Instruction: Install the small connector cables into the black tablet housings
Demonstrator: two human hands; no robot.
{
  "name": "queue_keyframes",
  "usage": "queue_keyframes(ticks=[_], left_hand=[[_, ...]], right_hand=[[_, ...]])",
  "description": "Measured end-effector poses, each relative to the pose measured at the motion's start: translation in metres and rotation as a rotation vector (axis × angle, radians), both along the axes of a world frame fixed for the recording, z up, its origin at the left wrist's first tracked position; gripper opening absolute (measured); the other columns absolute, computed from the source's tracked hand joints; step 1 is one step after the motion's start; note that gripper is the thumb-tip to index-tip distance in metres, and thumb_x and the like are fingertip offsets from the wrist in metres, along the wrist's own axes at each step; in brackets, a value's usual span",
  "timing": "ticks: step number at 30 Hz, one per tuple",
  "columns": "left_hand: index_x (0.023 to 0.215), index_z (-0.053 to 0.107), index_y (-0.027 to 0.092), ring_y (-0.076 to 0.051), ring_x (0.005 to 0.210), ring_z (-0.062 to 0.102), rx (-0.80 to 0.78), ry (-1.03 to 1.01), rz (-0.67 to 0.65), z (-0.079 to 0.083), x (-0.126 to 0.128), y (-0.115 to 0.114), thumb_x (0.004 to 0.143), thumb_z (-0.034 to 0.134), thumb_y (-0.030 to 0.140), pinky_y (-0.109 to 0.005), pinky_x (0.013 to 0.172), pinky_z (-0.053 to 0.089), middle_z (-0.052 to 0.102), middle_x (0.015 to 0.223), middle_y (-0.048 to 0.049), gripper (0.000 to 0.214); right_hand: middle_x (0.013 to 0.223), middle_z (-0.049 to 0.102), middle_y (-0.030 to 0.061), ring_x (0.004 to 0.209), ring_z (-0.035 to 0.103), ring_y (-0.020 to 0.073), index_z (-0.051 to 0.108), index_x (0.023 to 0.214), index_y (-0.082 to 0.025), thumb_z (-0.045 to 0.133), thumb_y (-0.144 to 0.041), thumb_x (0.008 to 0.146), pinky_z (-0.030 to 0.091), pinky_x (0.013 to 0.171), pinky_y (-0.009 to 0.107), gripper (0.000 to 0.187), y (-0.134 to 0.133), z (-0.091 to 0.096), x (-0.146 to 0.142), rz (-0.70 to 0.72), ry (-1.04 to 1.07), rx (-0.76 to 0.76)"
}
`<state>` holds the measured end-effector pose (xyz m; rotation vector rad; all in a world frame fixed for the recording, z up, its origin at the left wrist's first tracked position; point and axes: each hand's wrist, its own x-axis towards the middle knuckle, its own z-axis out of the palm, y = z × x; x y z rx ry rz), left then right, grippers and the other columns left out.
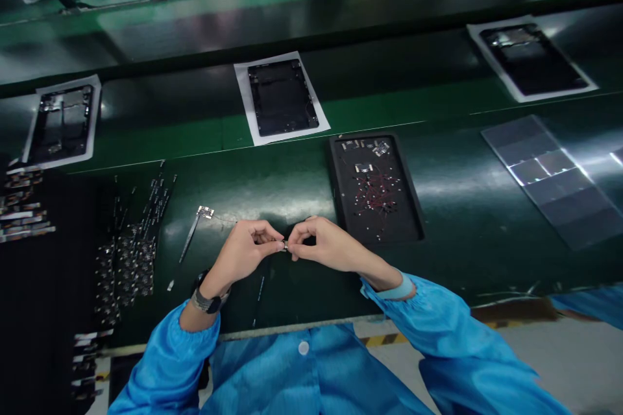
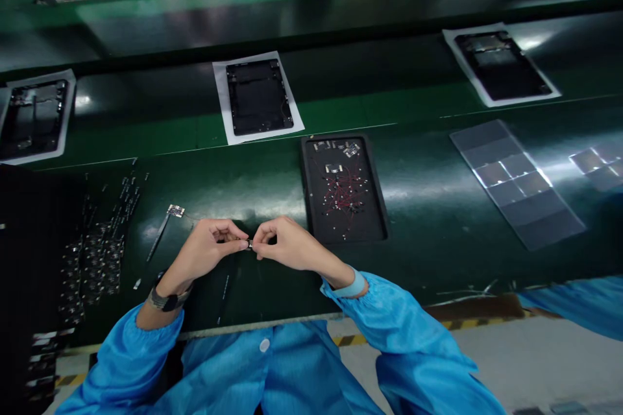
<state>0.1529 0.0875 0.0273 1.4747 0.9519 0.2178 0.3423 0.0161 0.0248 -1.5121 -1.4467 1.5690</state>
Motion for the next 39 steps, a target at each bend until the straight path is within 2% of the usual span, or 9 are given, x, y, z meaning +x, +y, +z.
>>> queue_keyframes(ticks=[4, 11, 21, 25, 31, 39], left_hand=[[0.074, 0.074, 0.015, -0.016, 0.065, 0.064, -0.038, -0.007, 0.009, -0.0003, 0.0004, 0.0002, 0.073, 0.075, 0.021, -0.027, 0.062, 0.048, 0.073, 0.07, -0.0043, 0.006], [0.075, 0.074, 0.015, -0.015, 0.062, 0.061, -0.012, 0.028, 0.036, -0.0016, 0.0022, -0.0024, 0.072, 0.074, 0.019, -0.027, 0.061, 0.046, 0.071, 0.067, -0.004, 0.005], [0.074, 0.074, 0.014, -0.015, 0.061, 0.061, -0.044, 0.059, 0.046, -0.004, 0.0038, -0.0036, 0.071, 0.074, 0.021, -0.027, 0.06, 0.045, 0.071, 0.066, -0.0042, 0.007], [0.073, 0.074, 0.014, -0.016, 0.062, 0.062, -0.061, 0.065, 0.057, -0.0048, 0.0053, -0.0048, 0.07, 0.073, 0.019, -0.028, 0.061, 0.046, 0.072, 0.067, -0.0046, 0.005], [0.071, 0.074, 0.015, -0.015, 0.06, 0.063, -0.153, -0.034, 0.128, -0.0043, 0.0016, 0.0003, 0.066, 0.078, 0.022, -0.026, 0.059, 0.046, 0.072, 0.065, -0.0038, 0.009], [0.07, 0.075, 0.015, -0.016, 0.062, 0.065, -0.171, -0.054, 0.118, -0.0069, 0.0017, -0.0008, 0.065, 0.079, 0.022, -0.026, 0.06, 0.047, 0.074, 0.067, -0.0053, 0.01]], right_hand=[[0.071, 0.077, 0.0015, 0.069, 0.071, 0.0169, 0.069, 0.075, -0.018, 0.064, -0.022, 0.084, 0.049, 0.071, 0.028, 0.011, -0.0002, 0.0006, -0.0001, 0.004, -0.023, 0.024], [0.069, 0.075, -0.0001, 0.068, 0.07, 0.0163, 0.068, 0.073, -0.019, 0.061, -0.015, 0.082, 0.049, 0.069, 0.027, 0.012, -0.0019, 0.0003, -0.0025, -0.02, -0.069, 0.047], [0.067, 0.075, -0.0005, 0.064, 0.068, 0.0148, 0.069, 0.072, -0.018, 0.062, -0.014, 0.083, 0.047, 0.077, 0.028, 0.013, -0.0042, 0.0019, -0.0062, -0.034, -0.17, 0.096], [0.069, 0.075, -0.0001, 0.065, 0.069, 0.015, 0.069, 0.074, -0.018, 0.062, -0.015, 0.084, 0.047, 0.074, 0.027, 0.013, -0.0045, 0.0023, -0.0058, -0.032, -0.165, 0.086], [0.074, 0.076, 0.0008, 0.071, 0.071, 0.0156, 0.069, 0.075, -0.018, 0.062, -0.017, 0.085, 0.049, 0.075, 0.027, 0.012, -0.0035, 0.0035, -0.0045, -0.049, -0.074, 0.07], [0.073, 0.076, 0.0015, 0.07, 0.071, 0.0159, 0.069, 0.074, -0.017, 0.063, -0.018, 0.084, 0.05, 0.076, 0.027, 0.012, -0.0026, 0.0037, -0.0021, -0.028, -0.042, 0.06]])
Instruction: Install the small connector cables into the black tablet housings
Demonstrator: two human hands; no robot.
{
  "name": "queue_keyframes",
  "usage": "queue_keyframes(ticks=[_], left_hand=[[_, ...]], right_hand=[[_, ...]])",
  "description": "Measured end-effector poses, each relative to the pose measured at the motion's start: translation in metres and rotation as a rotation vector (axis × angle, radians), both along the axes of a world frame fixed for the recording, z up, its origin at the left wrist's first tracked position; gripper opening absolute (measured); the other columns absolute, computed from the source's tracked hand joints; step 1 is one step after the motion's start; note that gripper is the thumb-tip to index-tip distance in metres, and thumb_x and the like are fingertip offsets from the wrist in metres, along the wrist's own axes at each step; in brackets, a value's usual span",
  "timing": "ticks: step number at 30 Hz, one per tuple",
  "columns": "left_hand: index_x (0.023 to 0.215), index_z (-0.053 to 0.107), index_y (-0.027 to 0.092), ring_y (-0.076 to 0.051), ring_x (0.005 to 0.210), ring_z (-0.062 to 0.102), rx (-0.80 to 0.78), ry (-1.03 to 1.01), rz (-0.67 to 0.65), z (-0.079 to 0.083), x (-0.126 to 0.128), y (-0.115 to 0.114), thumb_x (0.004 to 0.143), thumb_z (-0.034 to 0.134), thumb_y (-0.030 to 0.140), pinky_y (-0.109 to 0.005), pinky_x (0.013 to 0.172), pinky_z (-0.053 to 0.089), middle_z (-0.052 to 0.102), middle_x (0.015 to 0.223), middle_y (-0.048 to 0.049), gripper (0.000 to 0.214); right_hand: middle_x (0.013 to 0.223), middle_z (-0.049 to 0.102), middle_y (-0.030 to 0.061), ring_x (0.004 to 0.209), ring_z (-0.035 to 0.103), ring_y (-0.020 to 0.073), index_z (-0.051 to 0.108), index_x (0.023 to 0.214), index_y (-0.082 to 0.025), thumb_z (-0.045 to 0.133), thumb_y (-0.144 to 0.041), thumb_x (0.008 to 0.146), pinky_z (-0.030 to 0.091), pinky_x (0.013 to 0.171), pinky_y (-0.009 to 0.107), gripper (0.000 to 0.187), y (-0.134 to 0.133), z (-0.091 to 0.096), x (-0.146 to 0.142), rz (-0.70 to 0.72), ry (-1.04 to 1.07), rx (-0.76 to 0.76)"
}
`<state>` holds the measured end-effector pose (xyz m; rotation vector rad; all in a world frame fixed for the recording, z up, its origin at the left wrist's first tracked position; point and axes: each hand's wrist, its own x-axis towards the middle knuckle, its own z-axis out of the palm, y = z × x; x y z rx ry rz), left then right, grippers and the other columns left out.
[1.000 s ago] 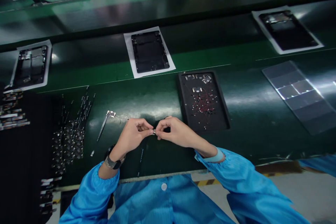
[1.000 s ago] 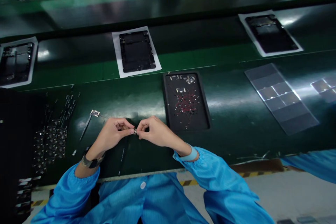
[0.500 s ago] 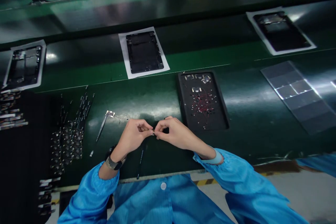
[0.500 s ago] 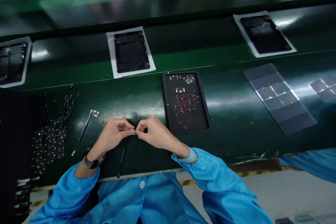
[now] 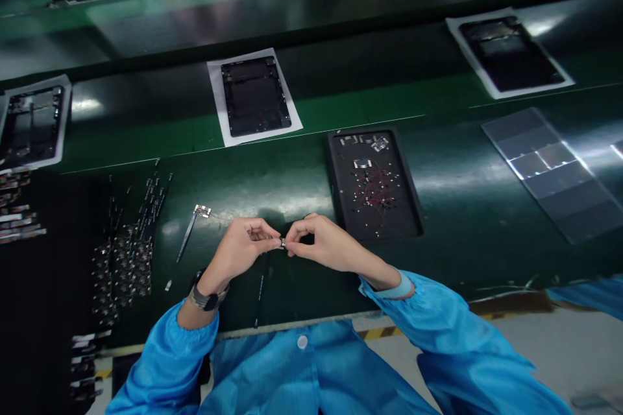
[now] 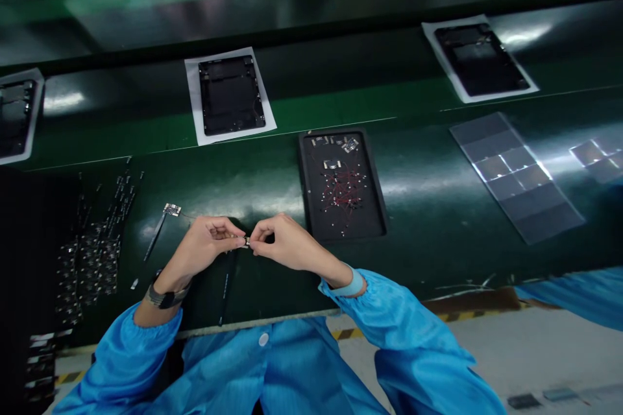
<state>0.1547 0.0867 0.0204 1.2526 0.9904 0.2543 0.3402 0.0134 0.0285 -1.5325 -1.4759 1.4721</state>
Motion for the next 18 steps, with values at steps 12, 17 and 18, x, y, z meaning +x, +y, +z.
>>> queue_keyframes(ticks=[12, 17, 18], left_hand=[[0.069, 0.074, 0.016, -0.017, 0.065, 0.067, -0.013, 0.001, -0.065, 0.0033, 0.0011, 0.0005, 0.066, 0.079, 0.021, -0.027, 0.062, 0.049, 0.075, 0.07, -0.0061, 0.008], [0.071, 0.075, 0.016, -0.016, 0.063, 0.066, 0.043, 0.03, -0.049, 0.0011, 0.0005, -0.0025, 0.068, 0.077, 0.022, -0.027, 0.061, 0.048, 0.074, 0.068, -0.0051, 0.007], [0.071, 0.075, 0.016, -0.016, 0.063, 0.066, 0.051, 0.03, -0.045, 0.0008, 0.0003, -0.0027, 0.068, 0.077, 0.022, -0.027, 0.061, 0.048, 0.074, 0.068, -0.0051, 0.007]], right_hand=[[0.07, 0.076, -0.0005, 0.068, 0.07, 0.0152, 0.069, 0.071, -0.018, 0.064, -0.015, 0.081, 0.049, 0.076, 0.028, 0.012, 0.0001, -0.0006, 0.0024, 0.044, -0.039, -0.037], [0.069, 0.076, -0.0001, 0.066, 0.069, 0.0152, 0.069, 0.071, -0.018, 0.064, -0.013, 0.081, 0.049, 0.073, 0.028, 0.011, -0.0013, -0.0016, -0.001, -0.005, -0.082, -0.022], [0.069, 0.076, 0.0, 0.066, 0.07, 0.0154, 0.069, 0.071, -0.018, 0.064, -0.013, 0.081, 0.049, 0.074, 0.028, 0.011, -0.0013, -0.0018, -0.0013, -0.007, -0.082, -0.022]])
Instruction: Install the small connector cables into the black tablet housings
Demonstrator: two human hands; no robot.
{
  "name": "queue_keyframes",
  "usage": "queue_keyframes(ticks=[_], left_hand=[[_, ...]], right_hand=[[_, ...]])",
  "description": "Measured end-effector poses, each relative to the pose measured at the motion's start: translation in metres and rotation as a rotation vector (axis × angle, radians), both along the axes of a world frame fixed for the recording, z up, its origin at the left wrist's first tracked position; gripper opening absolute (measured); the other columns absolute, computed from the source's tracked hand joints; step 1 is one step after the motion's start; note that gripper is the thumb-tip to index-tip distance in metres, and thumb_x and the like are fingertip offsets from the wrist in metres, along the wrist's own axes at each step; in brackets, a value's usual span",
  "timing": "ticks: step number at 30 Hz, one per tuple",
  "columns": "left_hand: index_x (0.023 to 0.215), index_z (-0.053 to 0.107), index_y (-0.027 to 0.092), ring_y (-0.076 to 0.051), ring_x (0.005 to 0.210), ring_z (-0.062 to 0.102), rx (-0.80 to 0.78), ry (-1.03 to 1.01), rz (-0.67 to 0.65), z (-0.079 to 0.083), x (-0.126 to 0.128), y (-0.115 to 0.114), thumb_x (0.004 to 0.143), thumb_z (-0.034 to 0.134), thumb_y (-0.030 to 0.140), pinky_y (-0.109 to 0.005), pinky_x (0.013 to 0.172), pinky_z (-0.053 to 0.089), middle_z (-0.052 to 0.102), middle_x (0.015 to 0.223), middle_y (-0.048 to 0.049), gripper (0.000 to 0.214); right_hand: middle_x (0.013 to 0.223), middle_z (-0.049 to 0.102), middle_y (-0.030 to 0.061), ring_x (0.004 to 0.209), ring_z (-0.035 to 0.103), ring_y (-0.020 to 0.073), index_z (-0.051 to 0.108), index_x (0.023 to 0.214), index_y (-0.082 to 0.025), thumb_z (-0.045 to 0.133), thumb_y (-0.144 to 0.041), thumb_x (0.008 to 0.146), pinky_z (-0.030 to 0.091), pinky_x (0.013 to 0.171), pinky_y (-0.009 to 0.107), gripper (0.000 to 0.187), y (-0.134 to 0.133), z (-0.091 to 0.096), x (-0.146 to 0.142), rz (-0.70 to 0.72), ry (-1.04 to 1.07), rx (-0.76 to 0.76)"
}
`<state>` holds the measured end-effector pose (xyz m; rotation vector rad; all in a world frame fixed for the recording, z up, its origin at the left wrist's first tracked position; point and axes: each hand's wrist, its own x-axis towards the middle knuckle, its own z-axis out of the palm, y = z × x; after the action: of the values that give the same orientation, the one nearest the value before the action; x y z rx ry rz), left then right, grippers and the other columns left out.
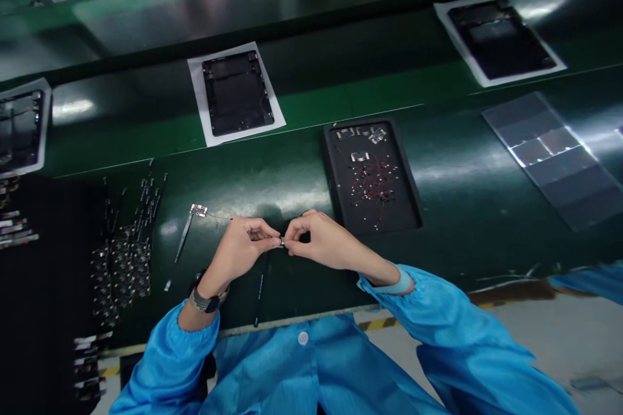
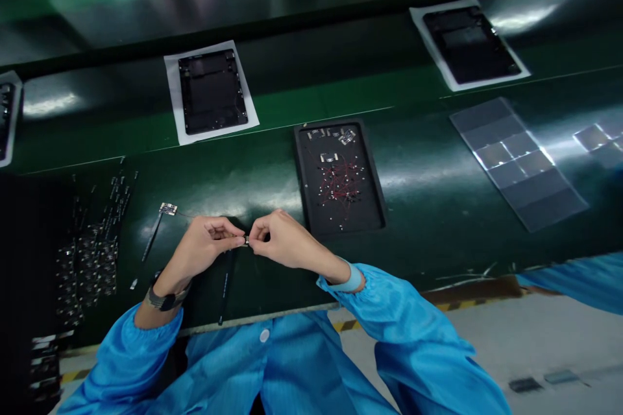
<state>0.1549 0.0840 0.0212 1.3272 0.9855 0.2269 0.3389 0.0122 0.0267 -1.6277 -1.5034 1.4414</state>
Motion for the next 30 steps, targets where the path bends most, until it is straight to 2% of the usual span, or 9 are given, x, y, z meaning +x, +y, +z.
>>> queue_keyframes(ticks=[10, 18, 25, 27, 30], left_hand=[[0.066, 0.074, 0.015, -0.012, 0.054, 0.059, -0.113, -0.041, 0.028, 0.008, 0.002, 0.006, 0.062, 0.082, 0.021, -0.024, 0.054, 0.045, 0.073, 0.064, -0.0037, 0.011], [0.064, 0.073, 0.016, -0.013, 0.054, 0.059, -0.117, -0.054, 0.043, 0.008, 0.003, 0.004, 0.059, 0.087, 0.027, -0.025, 0.053, 0.045, 0.071, 0.061, -0.0041, 0.018], [0.067, 0.074, 0.016, -0.015, 0.056, 0.063, -0.071, -0.06, 0.024, 0.005, 0.002, 0.002, 0.064, 0.08, 0.024, -0.025, 0.055, 0.046, 0.073, 0.063, -0.0048, 0.011], [0.069, 0.074, 0.016, -0.017, 0.061, 0.066, -0.013, -0.061, 0.071, 0.002, -0.002, 0.008, 0.064, 0.08, 0.024, -0.026, 0.059, 0.049, 0.074, 0.066, -0.0058, 0.011], [0.068, 0.072, 0.015, -0.018, 0.065, 0.068, 0.13, -0.042, 0.298, -0.004, -0.015, 0.028, 0.061, 0.08, 0.024, -0.028, 0.064, 0.051, 0.075, 0.069, -0.0068, 0.013]], right_hand=[[0.078, 0.078, 0.0008, 0.076, 0.073, 0.0168, 0.072, 0.077, -0.018, 0.067, -0.022, 0.084, 0.051, 0.081, 0.029, 0.009, 0.004, -0.001, 0.006, 0.008, 0.192, -0.04], [0.081, 0.079, 0.0017, 0.077, 0.073, 0.0172, 0.074, 0.08, -0.018, 0.068, -0.028, 0.084, 0.053, 0.082, 0.031, 0.012, 0.006, -0.002, 0.01, 0.055, 0.266, -0.038], [0.084, 0.079, 0.0046, 0.08, 0.073, 0.0185, 0.073, 0.083, -0.016, 0.068, -0.031, 0.085, 0.055, 0.079, 0.031, 0.016, 0.007, -0.004, 0.01, 0.068, 0.306, -0.058], [0.093, 0.078, 0.0062, 0.09, 0.073, 0.0207, 0.073, 0.091, -0.016, 0.071, -0.033, 0.082, 0.055, 0.083, 0.032, 0.019, 0.007, 0.001, 0.012, 0.075, 0.312, -0.051], [0.108, 0.076, 0.0074, 0.104, 0.07, 0.0235, 0.071, 0.105, -0.018, 0.073, -0.033, 0.081, 0.052, 0.093, 0.036, 0.029, 0.016, 0.02, 0.02, 0.016, 0.142, 0.076]])
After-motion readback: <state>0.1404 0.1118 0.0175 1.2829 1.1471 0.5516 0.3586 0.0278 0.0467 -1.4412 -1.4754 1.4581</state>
